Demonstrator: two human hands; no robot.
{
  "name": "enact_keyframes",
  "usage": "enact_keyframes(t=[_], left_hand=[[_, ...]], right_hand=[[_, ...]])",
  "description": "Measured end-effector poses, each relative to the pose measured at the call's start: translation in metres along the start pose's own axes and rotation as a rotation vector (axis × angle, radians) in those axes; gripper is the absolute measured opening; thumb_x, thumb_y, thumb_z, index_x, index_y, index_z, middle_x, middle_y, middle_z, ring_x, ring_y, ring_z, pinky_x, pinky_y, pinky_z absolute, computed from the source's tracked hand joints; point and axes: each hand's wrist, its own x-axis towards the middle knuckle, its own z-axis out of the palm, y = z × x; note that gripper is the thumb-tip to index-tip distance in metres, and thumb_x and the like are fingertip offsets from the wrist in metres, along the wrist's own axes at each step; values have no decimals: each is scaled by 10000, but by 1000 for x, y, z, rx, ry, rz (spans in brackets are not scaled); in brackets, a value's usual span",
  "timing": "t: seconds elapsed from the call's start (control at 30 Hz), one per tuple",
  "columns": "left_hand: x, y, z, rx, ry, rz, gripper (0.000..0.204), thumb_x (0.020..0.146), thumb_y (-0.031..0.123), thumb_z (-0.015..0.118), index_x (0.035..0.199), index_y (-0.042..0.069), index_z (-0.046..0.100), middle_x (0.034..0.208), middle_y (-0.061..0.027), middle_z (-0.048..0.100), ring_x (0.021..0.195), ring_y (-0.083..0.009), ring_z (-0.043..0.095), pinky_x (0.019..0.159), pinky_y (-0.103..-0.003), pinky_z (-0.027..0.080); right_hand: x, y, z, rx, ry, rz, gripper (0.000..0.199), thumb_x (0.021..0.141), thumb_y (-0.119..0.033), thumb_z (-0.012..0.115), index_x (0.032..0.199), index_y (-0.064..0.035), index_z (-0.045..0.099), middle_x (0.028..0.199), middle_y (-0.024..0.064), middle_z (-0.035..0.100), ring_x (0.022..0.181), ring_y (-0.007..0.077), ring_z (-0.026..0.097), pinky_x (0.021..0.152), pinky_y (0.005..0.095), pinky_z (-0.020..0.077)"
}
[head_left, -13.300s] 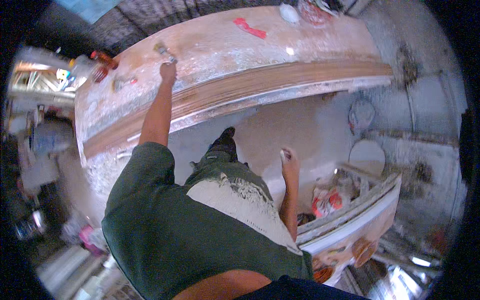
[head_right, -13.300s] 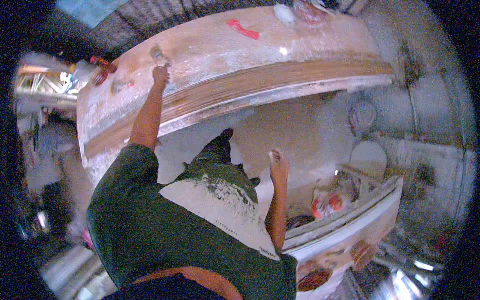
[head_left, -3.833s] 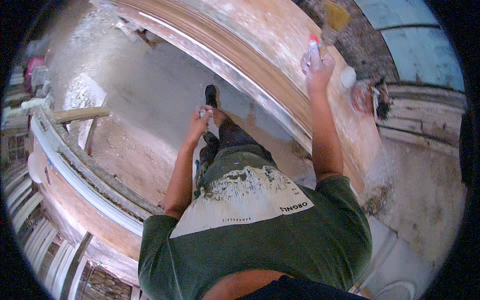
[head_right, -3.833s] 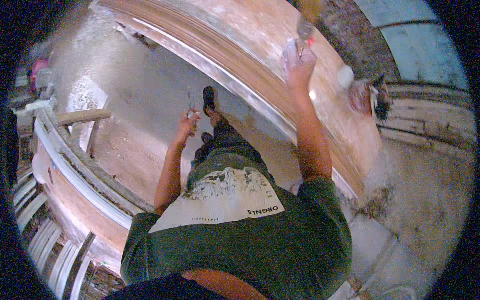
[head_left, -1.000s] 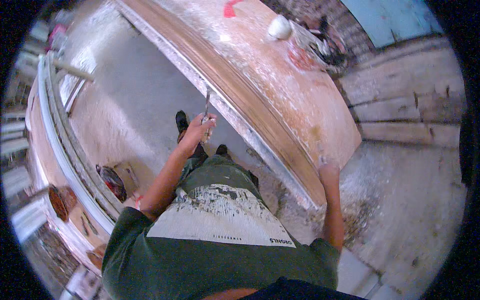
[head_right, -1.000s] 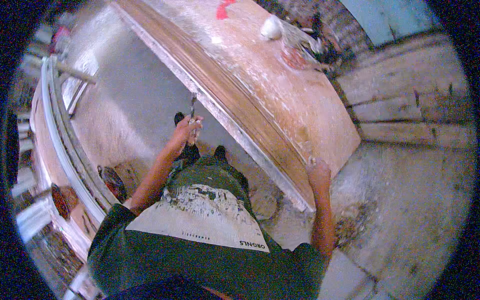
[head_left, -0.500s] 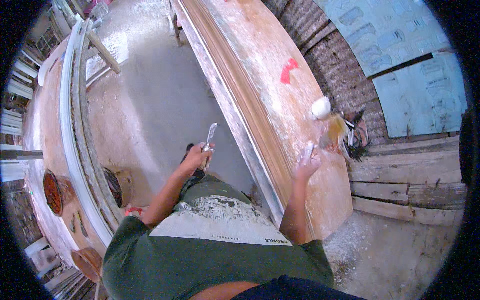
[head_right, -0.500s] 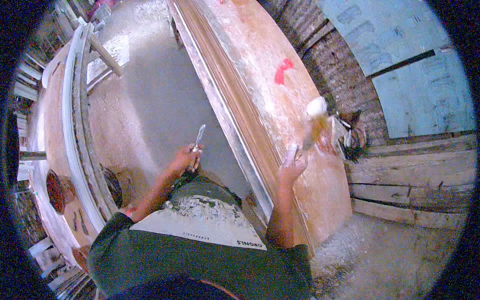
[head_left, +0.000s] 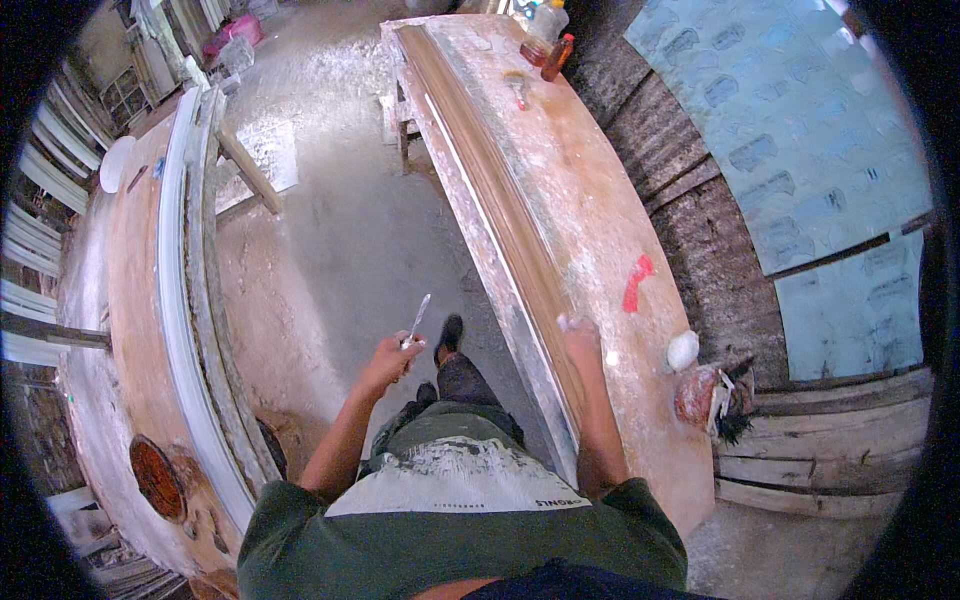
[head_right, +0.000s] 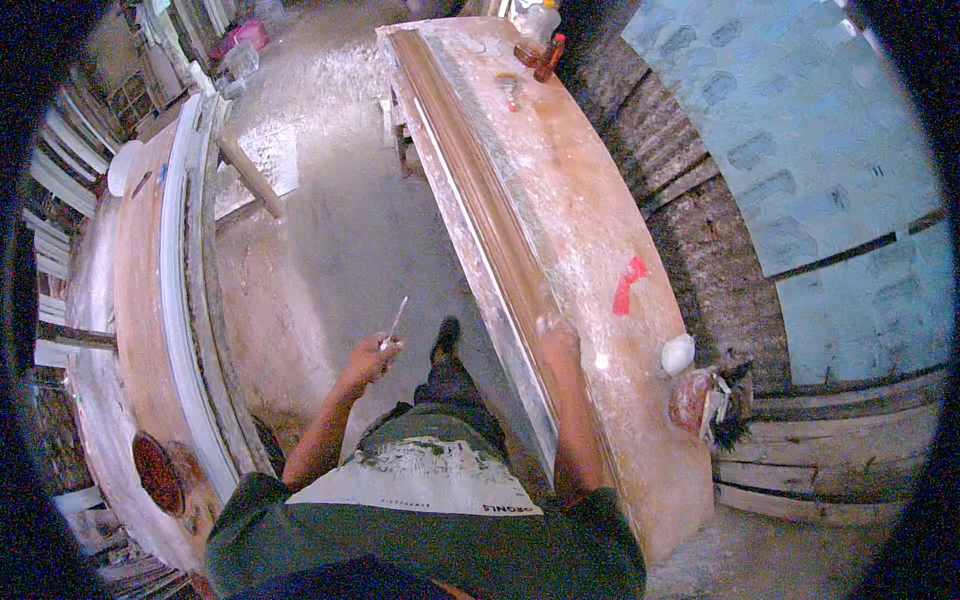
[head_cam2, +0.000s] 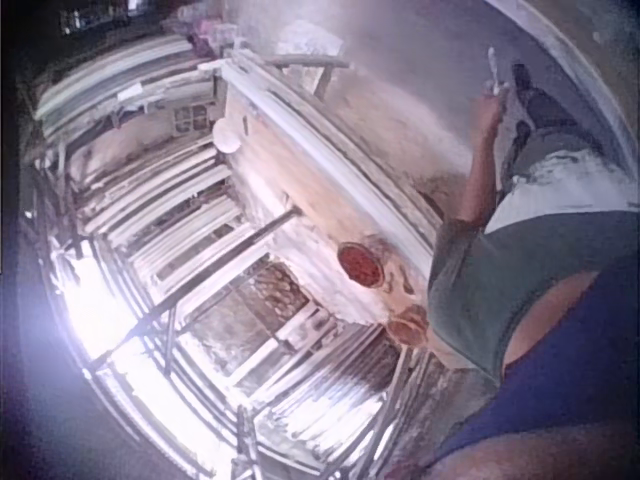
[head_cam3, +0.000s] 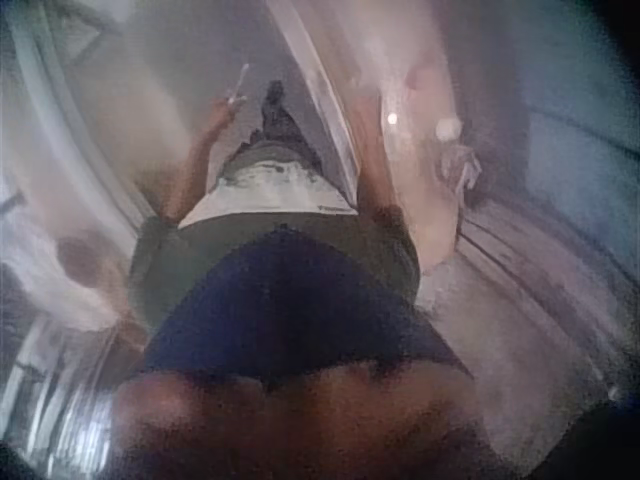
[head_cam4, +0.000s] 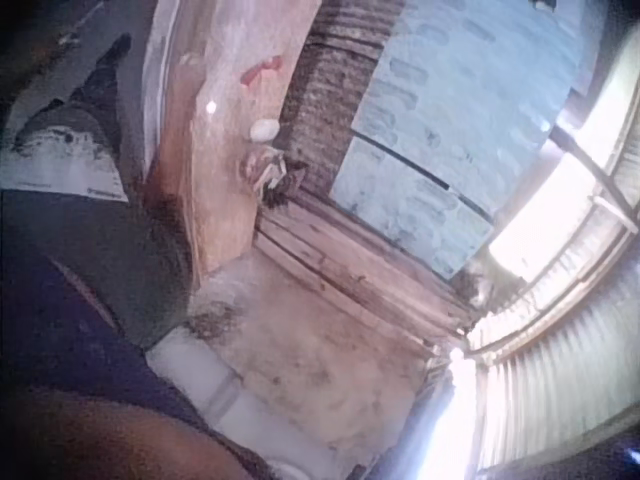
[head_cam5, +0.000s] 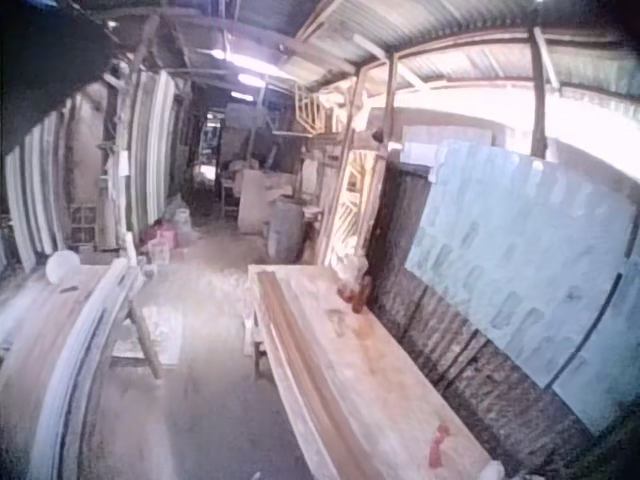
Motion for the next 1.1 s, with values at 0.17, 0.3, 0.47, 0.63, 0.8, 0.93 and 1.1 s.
enact_keyframes(t=[0.17, 0.3, 0.47, 0.63, 0.8, 0.93, 1.1], left_hand=[[86, 15, -20, -244, 30, -99, 221, 888, 300, 591, 816, 96, 545, 629, 25, 503, 506, -75, 445, 452, -241, 335], [175, 68, -36, -349, -152, -78, 268, 899, 317, 576, 788, 74, 558, 655, -9, 548, 527, -114, 506, 475, -276, 392], [301, 128, -84, -610, -303, -22, 322, 944, 318, 510, 827, 33, 606, 698, -63, 608, 574, -182, 583, 550, -316, 475], [418, 204, -138, -870, -229, 44, 368, 950, 281, 483, 1178, -8, 483, 941, -111, 625, 755, -228, 622, 637, -363, 524], [548, 215, -183, -821, 16, -19, 306, 932, 206, 465, 1158, 0, 463, 953, -134, 614, 726, -249, 613, 637, -374, 531], [584, 272, -194, -807, 12, -187, 245, 932, 188, 455, 1096, 6, 472, 955, -149, 603, 739, -265, 619, 611, -378, 525], [637, 286, -261, -564, -414, -278, 436, 943, 283, 433, 1309, 48, 456, 1145, -84, 606, 914, -225, 616, 715, -385, 543]], right_hand=[[98, -100, 16, 190, 1, 273, 275, 917, -262, 537, 820, -5, 530, 618, 77, 483, 512, 248, 468, 538, 414, 406], [158, -97, 103, 631, 205, 390, 309, 887, -293, 580, 752, -19, 530, 681, 117, 553, 495, 233, 494, 484, 394, 441], [252, -157, 193, -69, -57, 46, 310, 895, -275, 540, 904, 31, 593, 826, 255, 619, 784, 440, 588, 689, 509, 452], [345, -170, 256, 292, 66, 145, 302, 930, -267, 501, 913, 25, 575, 718, 189, 575, 656, 331, 563, 609, 440, 439], [437, -207, 308, -39, -294, 49, 296, 929, -288, 511, 900, 0, 574, 717, 160, 576, 621, 291, 564, 580, 390, 461], [493, -278, 295, 702, 72, 437, 322, 897, -297, 538, 969, 11, 597, 822, 241, 633, 738, 393, 623, 682, 457, 489], [559, -277, 376, -292, -418, 144, 326, 910, -296, 544, 917, 13, 651, 836, 243, 646, 755, 356, 646, 692, 414, 497]])
